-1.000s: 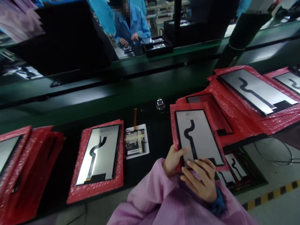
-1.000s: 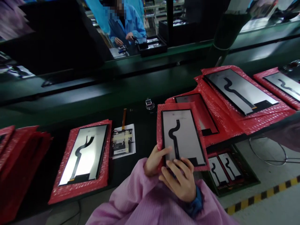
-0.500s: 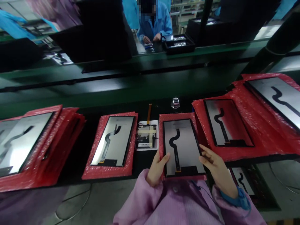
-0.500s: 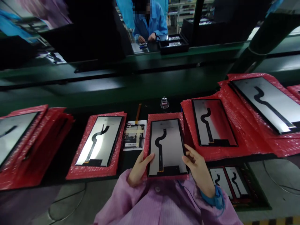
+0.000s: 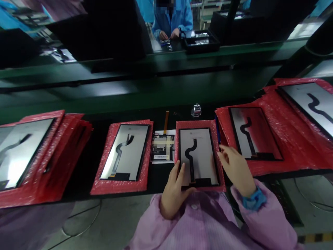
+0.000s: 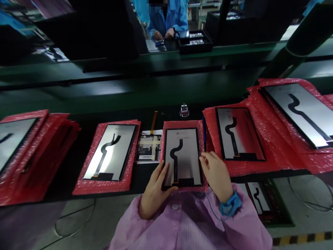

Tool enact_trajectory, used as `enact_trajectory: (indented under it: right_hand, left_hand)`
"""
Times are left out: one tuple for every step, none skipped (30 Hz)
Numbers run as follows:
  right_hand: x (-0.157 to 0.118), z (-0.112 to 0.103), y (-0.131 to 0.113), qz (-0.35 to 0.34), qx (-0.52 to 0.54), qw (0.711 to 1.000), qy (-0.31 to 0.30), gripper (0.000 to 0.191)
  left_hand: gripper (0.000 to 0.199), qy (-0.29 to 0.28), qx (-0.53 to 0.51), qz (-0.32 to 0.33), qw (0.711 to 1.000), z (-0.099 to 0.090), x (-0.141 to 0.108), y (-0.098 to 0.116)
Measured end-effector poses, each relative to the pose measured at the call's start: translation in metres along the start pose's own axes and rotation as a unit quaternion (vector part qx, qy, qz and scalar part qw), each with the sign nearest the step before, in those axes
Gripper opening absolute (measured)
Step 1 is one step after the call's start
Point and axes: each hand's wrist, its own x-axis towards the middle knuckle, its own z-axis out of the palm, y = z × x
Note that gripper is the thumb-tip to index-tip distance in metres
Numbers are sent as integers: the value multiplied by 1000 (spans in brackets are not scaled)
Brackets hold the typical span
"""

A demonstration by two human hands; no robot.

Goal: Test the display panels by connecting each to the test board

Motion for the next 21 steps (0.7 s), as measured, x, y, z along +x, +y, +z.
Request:
enact_trajectory:
  right_hand:
    - [11,-3,-7,-7,-61,998,26,35]
    - [23,-6,-15,-5,-119,992,40,35]
    - [36,-7,-21,6,-174,984,39,36]
    - [49,-7,-27,21,-222,974,29,36]
    - [61,-5,-32,35,-258,965,17,35]
    - [73,-3,-35,47,-282,958,9,35]
    - [82,-1,-37,56,-294,954,6,35]
    - [90,2,-38,62,-299,952,8,35]
    - [96,4,-39,66,-299,952,11,35]
    - [100,5,-38,69,-298,952,14,35]
    - [104,6,-37,72,-298,952,14,34]
    - [107,7,-36,74,-297,952,13,33]
    - [109,7,-35,76,-296,952,11,32]
    - [110,7,-35,79,-296,952,9,32]
    - [111,6,-35,85,-296,951,8,32]
    - [111,5,-35,90,-294,951,10,32]
    - [109,2,-37,90,-289,953,18,32]
    - [104,-2,-40,79,-276,957,32,32]
    - [96,-7,-44,48,-249,966,52,32]
    - [85,-14,-49,-3,-207,976,73,32]
    - [70,-22,-54,-71,-154,981,95,31]
  left_hand:
    - [90,-9,6,1,1000,0,-1,0]
    - [92,-16,14,1,1000,0,-2,1]
    - [93,-18,22,0,1000,0,-3,1]
    - [94,-15,28,0,999,1,-4,2]
    - [94,-9,33,1,999,3,-4,4]
    - [94,1,36,2,999,5,-5,5]
    - [93,12,38,4,999,8,-5,6]
    - [92,24,40,6,999,10,-5,8]
    - [91,36,41,6,998,13,-4,9]
    - [90,46,42,4,998,16,-3,11]
    - [89,53,43,1,998,18,-2,13]
    - [88,58,44,-4,997,20,0,15]
    - [88,58,45,-9,997,21,1,16]
    - [88,54,45,-14,997,22,2,18]
    - [87,48,43,-16,998,21,3,19]
    - [85,43,38,-16,998,18,4,19]
    - [82,37,29,-12,999,15,5,19]
    - [78,33,15,-7,999,10,7,18]
    - [74,34,0,-1,999,3,9,17]
    - [68,39,-16,3,999,-4,11,15]
    - [62,48,-31,5,998,-11,14,12]
